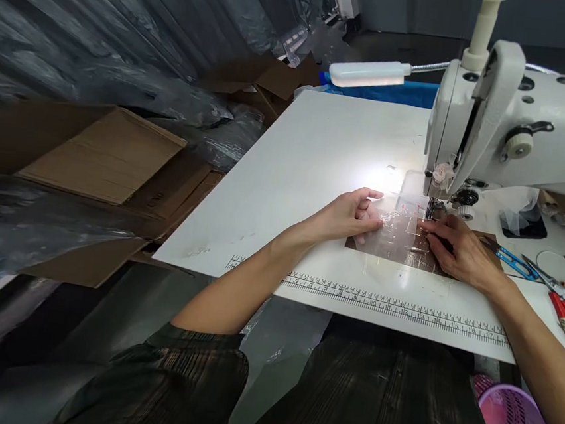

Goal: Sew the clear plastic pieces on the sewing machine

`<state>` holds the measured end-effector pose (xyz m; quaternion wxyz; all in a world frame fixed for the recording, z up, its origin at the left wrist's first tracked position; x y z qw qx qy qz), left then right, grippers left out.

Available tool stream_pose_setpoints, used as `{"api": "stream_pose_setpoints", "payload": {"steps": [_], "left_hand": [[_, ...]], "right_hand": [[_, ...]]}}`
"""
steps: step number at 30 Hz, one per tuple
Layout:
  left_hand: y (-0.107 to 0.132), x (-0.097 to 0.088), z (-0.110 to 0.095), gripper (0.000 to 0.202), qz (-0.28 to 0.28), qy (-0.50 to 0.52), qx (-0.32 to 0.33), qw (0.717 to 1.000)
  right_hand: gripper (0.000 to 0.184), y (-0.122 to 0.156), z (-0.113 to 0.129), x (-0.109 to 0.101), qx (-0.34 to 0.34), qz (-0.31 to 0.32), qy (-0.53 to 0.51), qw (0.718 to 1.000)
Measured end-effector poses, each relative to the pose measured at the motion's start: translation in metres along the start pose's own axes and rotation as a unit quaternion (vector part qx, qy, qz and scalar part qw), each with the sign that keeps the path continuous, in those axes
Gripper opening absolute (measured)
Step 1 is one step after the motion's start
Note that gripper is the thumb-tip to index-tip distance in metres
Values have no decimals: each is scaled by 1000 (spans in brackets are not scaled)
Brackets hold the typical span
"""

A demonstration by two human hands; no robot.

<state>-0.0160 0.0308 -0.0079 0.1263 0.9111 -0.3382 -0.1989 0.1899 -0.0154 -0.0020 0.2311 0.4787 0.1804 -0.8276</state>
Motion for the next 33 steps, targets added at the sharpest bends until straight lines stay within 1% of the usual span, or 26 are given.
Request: {"api": "stream_pose_setpoints", "payload": {"steps": [2,5,9,12,14,17,23,27,30,33], "left_hand": [[0,0,0,68,3,9,3,1000],[1,0,0,70,1,9,2,1000],[0,2,-1,66,-8,-7,3,1000],[1,4,-3,63,-21,-34,17,999],[1,6,-4,64,-19,-48,18,998],[1,6,-3,66,-14,-49,19,998],[-2,2,1,63,-22,-29,15,999],[-4,3,4,65,-23,-27,8,999],[-5,2,5,62,-23,-34,19,999],[-5,3,5,60,-13,-49,40,998]], "right_hand": [[41,1,6,1,-25,7,16,1000],[42,0,14,5,-56,11,73,996],[41,-2,14,8,-53,3,130,990],[41,-1,11,8,-50,2,146,988],[40,0,9,6,-40,0,149,988],[39,1,7,5,-27,1,142,990],[40,2,9,2,-40,-20,99,994],[40,4,4,-2,-5,-21,52,998],[40,6,2,-7,14,-12,26,999],[39,7,7,-11,-8,-4,21,1000]]}}
Point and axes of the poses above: each hand's wrist, its own y-axis away from the middle knuckle, its own x-axis out of the palm, z = x × y, the point moved 7 cm from there along -y, towards the middle knuckle, and after that the axes turned 11 degrees about z, right-handed, at the moved point
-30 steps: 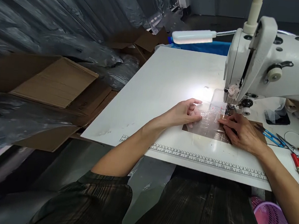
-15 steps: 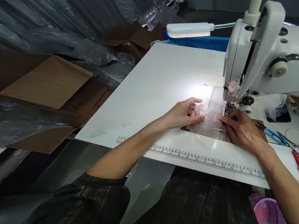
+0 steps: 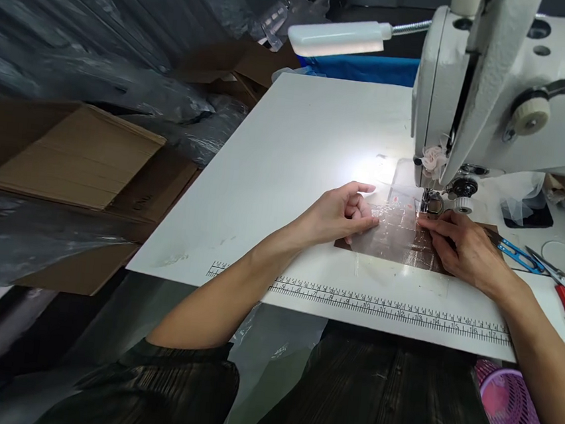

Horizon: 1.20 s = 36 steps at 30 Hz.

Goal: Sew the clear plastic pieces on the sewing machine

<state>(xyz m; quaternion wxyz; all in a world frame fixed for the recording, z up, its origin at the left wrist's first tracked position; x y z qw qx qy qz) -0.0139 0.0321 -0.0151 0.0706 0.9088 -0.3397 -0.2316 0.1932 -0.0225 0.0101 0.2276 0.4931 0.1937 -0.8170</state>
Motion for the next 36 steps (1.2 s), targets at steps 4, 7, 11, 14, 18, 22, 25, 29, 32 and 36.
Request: {"api": "stream_pose_setpoints", "payload": {"steps": [4,7,11,14,18,22,25,29,32,36], "left_hand": [[1,0,-2,57,6,-13,30,999],[1,0,-1,56,-2,-13,24,1000],[1,-3,0,51,-22,-60,52,997],[4,-13,-15,35,-145,-213,146,955],[4,10,-45,22,-161,-438,335,819],[-12,40,-52,27,-9,-545,397,738],[-22,47,-51,32,47,-593,356,720],[-27,50,-50,42,58,-629,305,712],[-31,51,-53,48,51,-643,285,709],[-41,47,-53,52,55,-638,260,723]], "right_hand": [[37,1,12,3,-64,23,17,998],[37,1,16,7,-88,22,42,995],[36,2,15,11,-83,26,55,995],[35,2,16,11,-86,16,61,994],[36,3,17,11,-89,13,68,994],[35,3,17,10,-85,9,71,994],[34,3,16,10,-81,13,67,994],[35,2,14,10,-66,10,62,996],[35,2,9,11,-30,5,63,998],[36,3,4,13,-6,-18,52,998]]}}
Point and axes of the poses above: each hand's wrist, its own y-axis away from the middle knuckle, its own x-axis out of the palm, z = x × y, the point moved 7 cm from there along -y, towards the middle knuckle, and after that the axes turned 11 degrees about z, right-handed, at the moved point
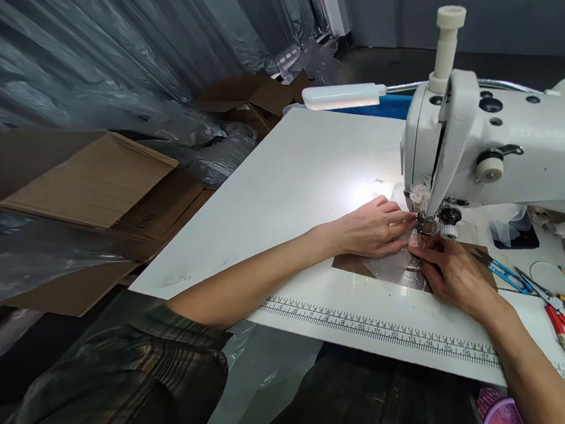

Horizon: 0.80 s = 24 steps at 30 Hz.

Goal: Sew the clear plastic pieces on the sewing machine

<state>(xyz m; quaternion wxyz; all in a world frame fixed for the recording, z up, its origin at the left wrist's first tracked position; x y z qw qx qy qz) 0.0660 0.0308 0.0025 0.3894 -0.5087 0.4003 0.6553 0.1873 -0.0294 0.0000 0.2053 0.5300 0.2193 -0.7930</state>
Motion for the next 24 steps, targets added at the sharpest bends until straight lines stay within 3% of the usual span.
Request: {"api": "stream_pose_setpoints", "payload": {"steps": [10,14,24], "left_hand": [[7,6,9,48,-41,113,-11,993],[6,7,10,48,-54,118,-12,991],[5,9,7,48,-48,105,-14,993]], "right_hand": [[35,-2,3,-3,-19,-4,15,1000],[35,-1,-1,3,12,24,28,999],[36,0,-3,2,15,8,23,1000]]}}
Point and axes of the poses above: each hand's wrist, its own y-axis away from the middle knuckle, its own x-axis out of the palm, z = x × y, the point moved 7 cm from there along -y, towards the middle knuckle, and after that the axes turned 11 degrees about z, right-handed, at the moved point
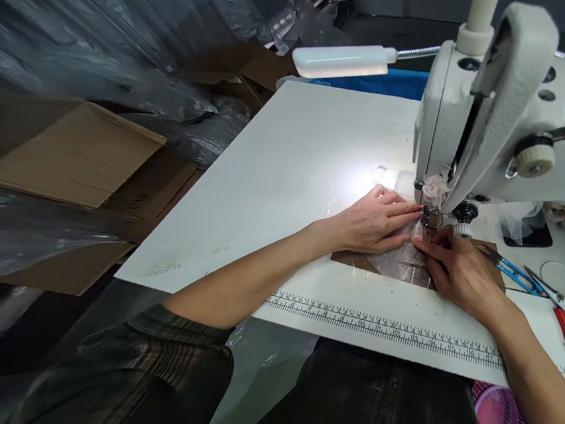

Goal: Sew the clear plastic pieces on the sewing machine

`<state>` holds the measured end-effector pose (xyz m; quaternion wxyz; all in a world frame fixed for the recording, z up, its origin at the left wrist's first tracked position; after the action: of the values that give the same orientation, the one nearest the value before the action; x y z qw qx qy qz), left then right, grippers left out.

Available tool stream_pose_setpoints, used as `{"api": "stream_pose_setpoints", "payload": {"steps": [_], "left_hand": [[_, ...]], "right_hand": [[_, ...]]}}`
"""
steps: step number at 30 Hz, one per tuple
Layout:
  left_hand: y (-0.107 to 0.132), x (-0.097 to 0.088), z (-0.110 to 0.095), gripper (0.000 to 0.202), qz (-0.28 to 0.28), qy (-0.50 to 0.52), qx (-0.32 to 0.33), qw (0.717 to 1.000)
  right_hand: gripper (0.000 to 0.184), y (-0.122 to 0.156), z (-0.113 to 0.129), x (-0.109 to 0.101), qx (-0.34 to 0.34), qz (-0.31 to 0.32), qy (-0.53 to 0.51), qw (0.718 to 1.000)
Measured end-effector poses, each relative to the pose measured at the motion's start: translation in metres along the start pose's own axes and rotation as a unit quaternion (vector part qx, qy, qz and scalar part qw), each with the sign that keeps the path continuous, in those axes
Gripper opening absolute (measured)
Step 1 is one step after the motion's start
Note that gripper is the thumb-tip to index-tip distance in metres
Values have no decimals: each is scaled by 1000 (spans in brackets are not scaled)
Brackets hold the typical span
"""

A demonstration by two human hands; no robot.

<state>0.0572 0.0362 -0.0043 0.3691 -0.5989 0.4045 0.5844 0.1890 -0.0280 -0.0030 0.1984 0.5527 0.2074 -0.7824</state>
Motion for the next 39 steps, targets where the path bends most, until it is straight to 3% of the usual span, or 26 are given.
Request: {"api": "stream_pose_setpoints", "payload": {"steps": [10,16,19,24,29,33,39], "left_hand": [[0,0,-5,49,-2,-32,-4,999],[1,-7,-12,45,-67,-64,-18,996],[0,-6,-17,37,-103,-58,13,993],[3,-2,-19,33,-117,-4,88,989],[9,-5,-16,26,-88,33,103,990],[11,-8,-15,29,-52,23,101,993],[11,-9,-15,34,-44,-14,89,995]], "right_hand": [[36,-1,-2,0,0,-14,-16,1000],[36,-1,-5,-1,5,-7,-25,1000],[36,-1,-4,-3,0,-8,-30,1000],[36,-1,-1,-3,-1,-7,-31,999],[36,0,-5,0,24,10,-24,999],[38,-1,-5,-1,20,14,-23,999],[36,-1,-1,-2,9,5,-2,1000]]}}
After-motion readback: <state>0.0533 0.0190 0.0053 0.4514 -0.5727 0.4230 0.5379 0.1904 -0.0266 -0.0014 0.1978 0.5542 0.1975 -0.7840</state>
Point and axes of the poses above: each hand's wrist, its own y-axis away from the middle knuckle, its own x-axis out of the palm, z = x × y, the point moved 7 cm from there along -y, towards the middle knuckle, and after that the axes turned 11 degrees about z, right-handed, at the moved point
